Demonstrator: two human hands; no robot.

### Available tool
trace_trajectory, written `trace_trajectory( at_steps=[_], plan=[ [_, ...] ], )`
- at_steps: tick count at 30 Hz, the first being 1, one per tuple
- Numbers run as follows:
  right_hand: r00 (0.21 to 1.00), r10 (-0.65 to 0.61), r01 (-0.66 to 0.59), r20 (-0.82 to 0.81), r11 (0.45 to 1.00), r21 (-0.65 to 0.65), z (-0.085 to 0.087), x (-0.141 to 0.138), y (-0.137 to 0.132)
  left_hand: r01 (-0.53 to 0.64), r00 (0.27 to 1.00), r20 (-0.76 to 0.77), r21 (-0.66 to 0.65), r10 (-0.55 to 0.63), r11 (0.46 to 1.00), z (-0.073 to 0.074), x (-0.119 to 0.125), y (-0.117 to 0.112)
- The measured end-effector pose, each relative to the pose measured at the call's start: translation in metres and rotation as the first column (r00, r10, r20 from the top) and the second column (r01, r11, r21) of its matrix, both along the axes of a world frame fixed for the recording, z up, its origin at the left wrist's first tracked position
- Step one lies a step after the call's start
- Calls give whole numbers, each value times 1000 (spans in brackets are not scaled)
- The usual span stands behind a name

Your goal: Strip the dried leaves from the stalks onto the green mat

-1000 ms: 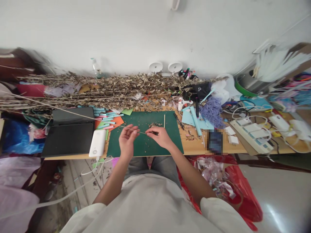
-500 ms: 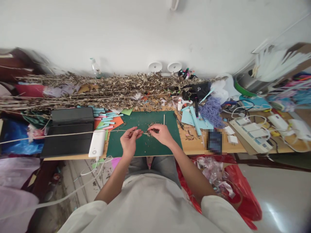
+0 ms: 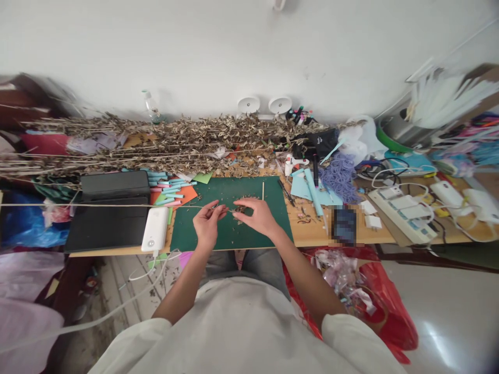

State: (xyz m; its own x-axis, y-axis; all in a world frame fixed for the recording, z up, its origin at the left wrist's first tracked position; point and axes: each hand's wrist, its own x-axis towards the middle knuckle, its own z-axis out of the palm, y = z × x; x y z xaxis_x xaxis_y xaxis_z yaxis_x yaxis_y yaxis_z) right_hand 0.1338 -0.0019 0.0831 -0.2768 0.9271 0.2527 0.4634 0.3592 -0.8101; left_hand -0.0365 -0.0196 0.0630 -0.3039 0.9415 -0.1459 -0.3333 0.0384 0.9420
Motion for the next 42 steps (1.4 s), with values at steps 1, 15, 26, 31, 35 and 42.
trace_trajectory(
  at_steps=[1, 15, 26, 31, 35, 42],
  plan=[
    [999, 27, -27, 20, 1000, 4, 1, -4, -2, 1, 1000, 3, 1, -1, 1000, -1, 0, 0],
    [996, -15, 5, 86, 993, 117, -10, -15, -6, 6, 1000, 5, -50, -6, 999, 1, 6, -3],
    [915, -359, 342, -183, 932, -120, -20, -4, 2, -49, 999, -12, -1, 49, 999, 1, 0, 4],
    [875, -454, 426, -169, 887, -177, -33, 15, 19, -43, 999, -29, -12, 43, 999, 0, -5, 6],
    [931, -345, 335, -117, 937, -103, -27, 14, 13, -43, 999, -27, -24, 42, 999, -2, -4, 5],
    [999, -18, 13, -40, 993, -118, -16, 2, 1, -32, 999, -44, -20, 31, 999, -1, -3, 4]
  ],
)
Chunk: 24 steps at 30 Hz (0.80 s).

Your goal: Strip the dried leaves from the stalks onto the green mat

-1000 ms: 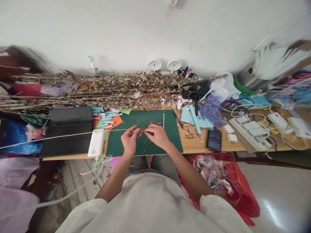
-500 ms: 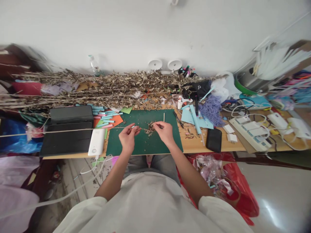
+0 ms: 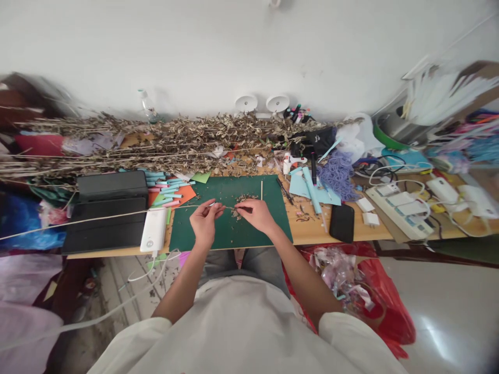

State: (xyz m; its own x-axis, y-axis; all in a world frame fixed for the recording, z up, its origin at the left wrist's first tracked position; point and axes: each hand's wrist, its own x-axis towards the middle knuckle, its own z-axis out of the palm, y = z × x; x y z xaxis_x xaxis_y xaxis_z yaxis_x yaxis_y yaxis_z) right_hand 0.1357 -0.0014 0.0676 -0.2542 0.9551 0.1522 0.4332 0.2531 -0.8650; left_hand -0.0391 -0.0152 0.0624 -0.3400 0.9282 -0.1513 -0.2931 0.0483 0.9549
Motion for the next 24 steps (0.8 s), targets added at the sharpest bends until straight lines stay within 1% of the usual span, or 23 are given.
trace_trajectory(
  at_steps=[3, 6, 8, 9, 12, 14, 16, 18, 19, 21, 22, 24],
  plan=[
    [996, -51, 46, -76, 997, -63, -10, 3, 4, -3, 1000, -10, 11, 3, 1000, 0, -3, 1],
    [972, -170, 148, -161, 979, -141, -21, 9, 9, -18, 1000, -11, 27, 18, 999, 0, -8, 2],
    [958, -221, 198, -181, 970, -141, -24, 13, 11, -25, 1000, -8, 35, 25, 999, 0, -11, 3],
    [957, -229, 211, -178, 971, -116, -24, 15, 12, -27, 1000, -8, 34, 27, 999, 0, -12, 4],
    [970, -209, 210, -122, 978, -6, -16, 14, 9, -30, 999, -13, 20, 30, 999, 1, -10, 4],
    [978, -179, 180, -109, 984, 5, -11, 7, 5, -29, 1000, -9, 12, 29, 999, 1, -7, 3],
    [978, -134, 127, -158, 990, -55, -10, -3, -1, -22, 1000, 3, 13, 22, 1000, 2, -4, 2],
    [971, -110, 82, -213, 987, -137, -13, -15, -5, -12, 1000, 10, 15, 12, 1000, 2, -1, 2],
    [971, -105, 69, -216, 984, -166, -16, -20, -6, -9, 1000, 10, 15, 9, 1000, 2, -1, 1],
    [983, -86, 57, -160, 983, -177, -21, -25, -8, -3, 1000, 2, 11, 3, 1000, 2, -1, 1],
    [992, -70, 52, -108, 986, -157, -23, -26, -8, -1, 1000, -4, 8, 1, 1000, 2, -1, 1],
    [999, -34, 35, 12, 996, -79, -24, -23, -10, 6, 1000, -14, 1, -6, 1000, 2, -2, 1]
  ],
)
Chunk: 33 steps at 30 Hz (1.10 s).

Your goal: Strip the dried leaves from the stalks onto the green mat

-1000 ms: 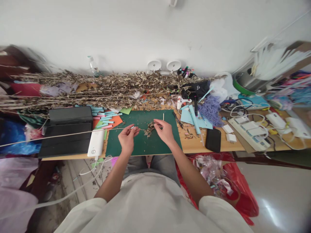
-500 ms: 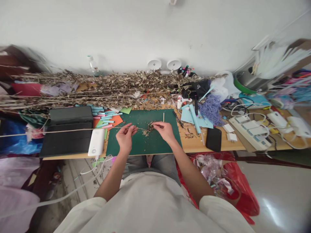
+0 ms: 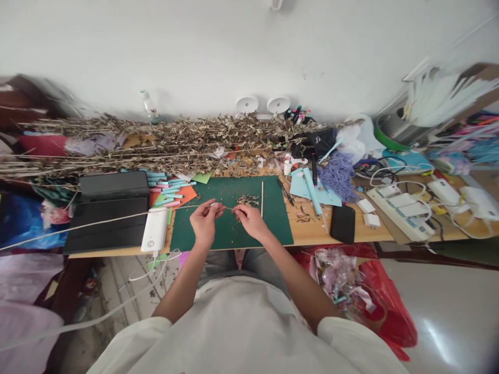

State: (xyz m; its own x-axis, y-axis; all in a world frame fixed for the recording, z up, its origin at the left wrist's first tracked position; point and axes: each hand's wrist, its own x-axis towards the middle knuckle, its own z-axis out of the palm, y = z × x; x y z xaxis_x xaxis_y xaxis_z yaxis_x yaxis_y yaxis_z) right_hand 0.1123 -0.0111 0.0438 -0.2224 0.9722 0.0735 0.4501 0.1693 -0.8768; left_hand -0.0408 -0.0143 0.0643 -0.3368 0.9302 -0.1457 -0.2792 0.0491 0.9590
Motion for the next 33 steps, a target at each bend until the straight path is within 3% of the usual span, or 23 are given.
trace_trajectory(
  at_steps=[5, 11, 19, 24, 30, 33],
  plan=[
    [954, 10, -79, 299, 973, 217, 5, 8, -7, 11, 1000, -15, -6, -11, 1000, -2, 1, 0],
    [883, -54, -85, 465, 958, 274, 6, 18, -13, -20, 1000, 1, 21, 20, 1000, 0, 1, 3],
    [953, -159, 93, 257, 963, 253, 0, 48, 0, -19, 1000, -20, 49, 20, 999, 8, -7, 16],
    [981, -155, 123, 118, 963, 240, 9, 43, 3, -31, 999, -18, 42, 32, 999, 5, -7, 16],
    [936, -213, 172, -279, 971, -164, 3, 10, -2, -24, 1000, -12, 57, 24, 998, 4, -3, 12],
    [919, -244, 181, -311, 959, -218, -5, 2, -1, -16, 1000, -17, 54, 17, 998, 5, -2, 11]
  ],
)
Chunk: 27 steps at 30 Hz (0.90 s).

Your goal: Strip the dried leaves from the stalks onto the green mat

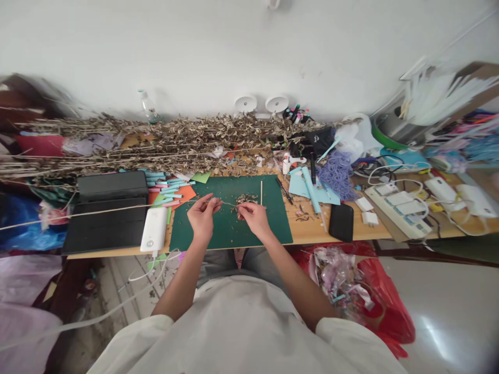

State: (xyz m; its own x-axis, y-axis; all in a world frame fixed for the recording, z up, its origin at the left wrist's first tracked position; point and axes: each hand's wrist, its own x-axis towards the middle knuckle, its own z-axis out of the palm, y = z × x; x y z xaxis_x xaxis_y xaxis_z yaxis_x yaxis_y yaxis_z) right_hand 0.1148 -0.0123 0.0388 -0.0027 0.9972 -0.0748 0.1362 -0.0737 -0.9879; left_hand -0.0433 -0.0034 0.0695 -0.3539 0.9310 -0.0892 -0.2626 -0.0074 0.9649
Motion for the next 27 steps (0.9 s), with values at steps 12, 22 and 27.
trace_trajectory(
  at_steps=[12, 22, 27],
  plan=[
    [902, -109, 8, 417, 972, 236, 12, 21, -15, 19, 1000, -22, -17, -19, 1000, 2, 4, -1],
    [893, -214, 126, 396, 963, 237, -2, 47, -18, 13, 999, -32, 26, -12, 1000, 5, -6, 7],
    [888, -163, 44, 430, 961, 274, 9, 52, -10, 34, 998, -50, 15, -33, 999, 9, -3, 3]
  ],
)
